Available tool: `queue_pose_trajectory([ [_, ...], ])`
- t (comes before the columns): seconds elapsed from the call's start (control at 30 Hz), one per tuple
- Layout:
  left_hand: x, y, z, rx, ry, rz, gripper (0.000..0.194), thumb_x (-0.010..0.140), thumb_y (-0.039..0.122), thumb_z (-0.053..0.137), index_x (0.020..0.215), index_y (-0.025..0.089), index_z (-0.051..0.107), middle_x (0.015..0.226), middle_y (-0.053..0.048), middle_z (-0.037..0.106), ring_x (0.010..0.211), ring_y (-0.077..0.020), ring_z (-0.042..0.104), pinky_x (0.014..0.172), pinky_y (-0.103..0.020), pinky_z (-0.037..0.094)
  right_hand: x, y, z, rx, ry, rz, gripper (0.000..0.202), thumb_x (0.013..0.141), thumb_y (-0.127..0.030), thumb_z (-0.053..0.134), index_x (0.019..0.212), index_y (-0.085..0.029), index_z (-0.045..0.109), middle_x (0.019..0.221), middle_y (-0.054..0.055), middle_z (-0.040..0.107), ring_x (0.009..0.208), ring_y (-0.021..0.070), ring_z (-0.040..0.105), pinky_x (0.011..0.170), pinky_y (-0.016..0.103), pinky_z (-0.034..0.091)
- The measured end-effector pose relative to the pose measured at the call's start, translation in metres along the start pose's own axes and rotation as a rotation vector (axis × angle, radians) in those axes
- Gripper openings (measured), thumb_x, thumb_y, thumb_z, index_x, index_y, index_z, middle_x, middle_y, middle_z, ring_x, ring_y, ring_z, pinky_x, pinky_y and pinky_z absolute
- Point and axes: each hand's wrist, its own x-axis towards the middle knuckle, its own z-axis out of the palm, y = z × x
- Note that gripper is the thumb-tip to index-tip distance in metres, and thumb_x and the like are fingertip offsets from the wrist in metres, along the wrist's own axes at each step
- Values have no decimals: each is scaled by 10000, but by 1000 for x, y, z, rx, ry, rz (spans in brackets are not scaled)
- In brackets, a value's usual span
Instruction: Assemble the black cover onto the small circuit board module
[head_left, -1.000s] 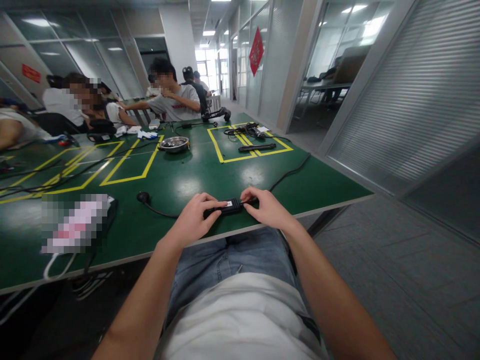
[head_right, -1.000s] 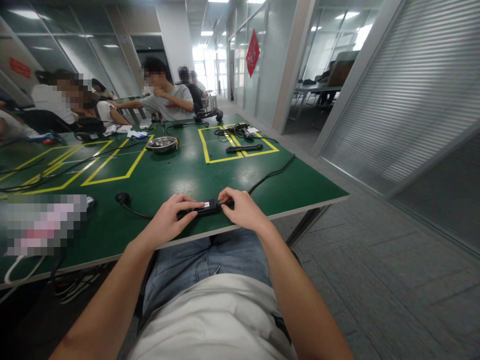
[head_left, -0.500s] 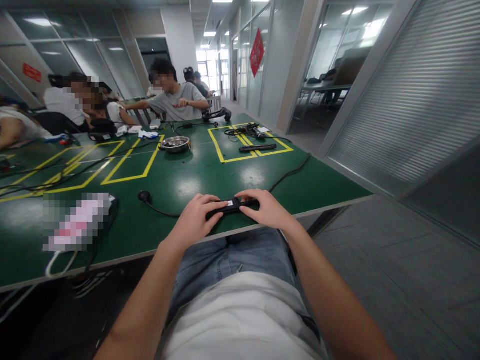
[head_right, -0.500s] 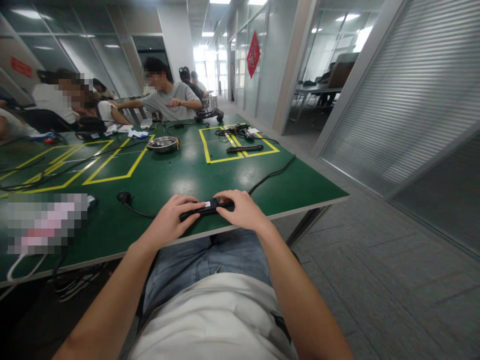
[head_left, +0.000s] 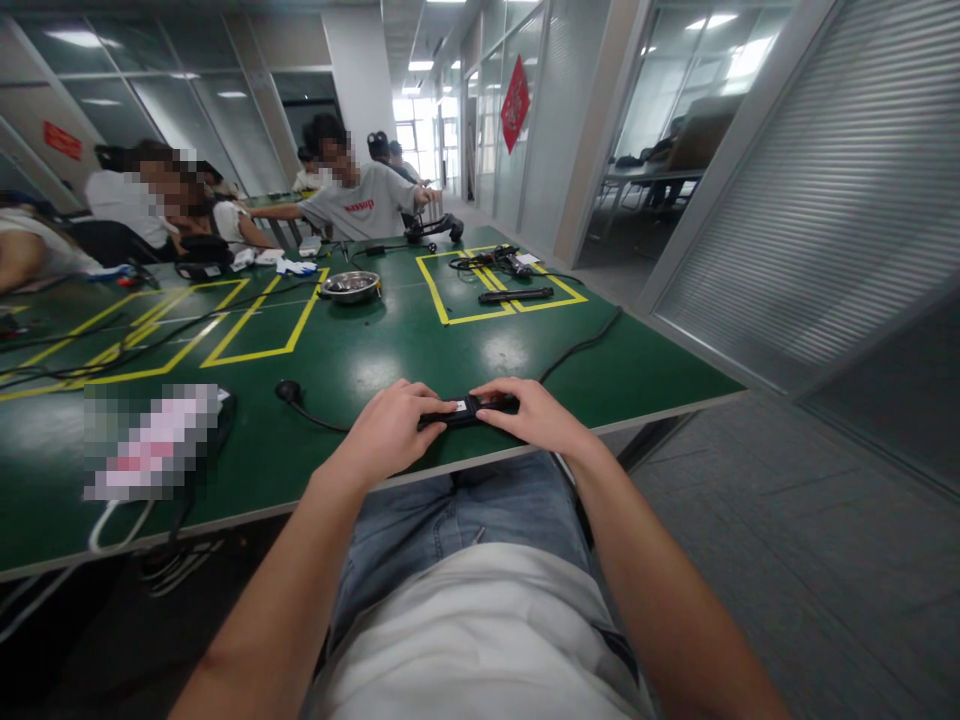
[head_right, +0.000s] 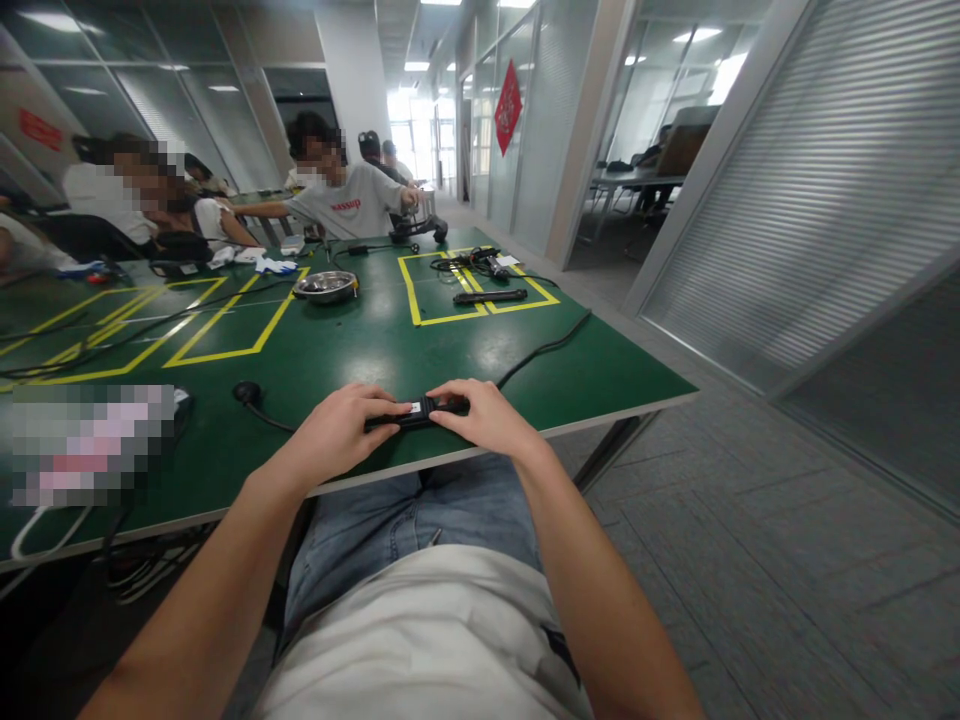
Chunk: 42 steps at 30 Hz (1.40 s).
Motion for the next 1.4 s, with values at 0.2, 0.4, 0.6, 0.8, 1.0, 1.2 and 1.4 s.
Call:
queue_pose_trajectory([
  [0.2, 8, -8, -9, -213, -53, -75, 260, 922, 253, 734, 1152, 274, 854, 1020, -40, 808, 903, -238, 734, 879, -359, 571, 0, -2, 0, -34, 6, 5, 285, 930, -274, 759, 1201, -237, 840, 1044, 64, 835, 962, 232, 763, 931, 364, 577],
  [0.4, 14, -23, -3, -158, 193, -342, 200, 902, 260, 728, 1099, 224, 729, 1057, -66, 784, 928, -261, 723, 880, -395, 565, -2, -4, 1, -50, 15, 19, 458, 867, -130, 701, 1305, -244, 777, 1008, 34, 817, 947, 217, 750, 939, 361, 567],
  [0.6, 12, -19, 2, -128, 45, -266, 115, 975, 255, 621, 960, 237, 735, 1068, -75, 792, 1063, -299, 734, 993, -439, 552, -5, -4, 1, -70, 6, 22, 124, 885, -213, 748, 999, -227, 794, 1007, 49, 820, 961, 235, 751, 934, 380, 567],
  [0.8, -15, -9, 13, -95, 153, -215, 150, 980, 354, 671, 1021, 223, 732, 1066, -89, 757, 1064, -302, 708, 948, -437, 570, -4, -5, 2, -77, 21, 27, 125, 883, -259, 798, 1004, -230, 793, 1012, 57, 814, 960, 236, 741, 943, 390, 566],
  [1.0, -21, -8, 22, -148, 168, -167, 111, 990, 334, 698, 1029, 230, 703, 1029, -62, 773, 960, -261, 729, 864, -382, 572, -3, -6, 0, 15, -5, 87, 163, 861, -285, 795, 1009, -218, 774, 981, 32, 788, 860, 199, 704, 763, 312, 532],
  [1.2, -20, -10, 21, -184, 150, -205, 105, 957, 317, 733, 1010, 230, 709, 1009, -46, 781, 906, -244, 735, 774, -341, 554, -3, -6, 1, 44, -16, 90, 163, 847, -284, 797, 987, -208, 762, 961, 23, 766, 832, 182, 668, 723, 289, 497],
  [1.4, -22, -10, 19, -231, 246, -174, 130, 989, 295, 642, 1004, 214, 743, 948, -55, 770, 874, -231, 718, 790, -345, 552, -4, -7, 1, 62, 28, 84, 138, 921, -268, 688, 997, -201, 780, 964, 46, 778, 795, 183, 675, 713, 295, 519],
])
